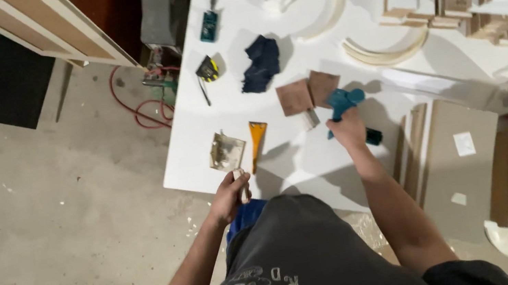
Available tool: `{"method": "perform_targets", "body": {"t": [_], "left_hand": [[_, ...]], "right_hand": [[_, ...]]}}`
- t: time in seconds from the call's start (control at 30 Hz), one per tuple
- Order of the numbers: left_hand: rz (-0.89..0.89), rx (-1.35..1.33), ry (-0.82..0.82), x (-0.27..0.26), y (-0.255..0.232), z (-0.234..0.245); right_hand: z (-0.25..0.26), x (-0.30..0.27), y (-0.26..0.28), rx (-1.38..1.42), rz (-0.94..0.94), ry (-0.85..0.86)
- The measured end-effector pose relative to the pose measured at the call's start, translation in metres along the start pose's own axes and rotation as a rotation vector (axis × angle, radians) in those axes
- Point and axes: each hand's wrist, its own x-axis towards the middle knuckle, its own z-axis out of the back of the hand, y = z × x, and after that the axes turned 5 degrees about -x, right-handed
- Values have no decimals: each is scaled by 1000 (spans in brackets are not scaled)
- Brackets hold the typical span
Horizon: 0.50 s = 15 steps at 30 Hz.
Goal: Organizing tools and wooden materials on a workbench and retrieving hardware from storage
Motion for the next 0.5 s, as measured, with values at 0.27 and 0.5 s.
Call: {"method": "perform_targets", "body": {"t": [0.27, 0.5], "left_hand": [[-43, -123, -78, -3, -22, 74], [-100, -127, -169, -11, -27, 93]], "right_hand": [[5, -49, 141, 348, 7, -69], [-46, -63, 307, 255, 177, 127]]}}
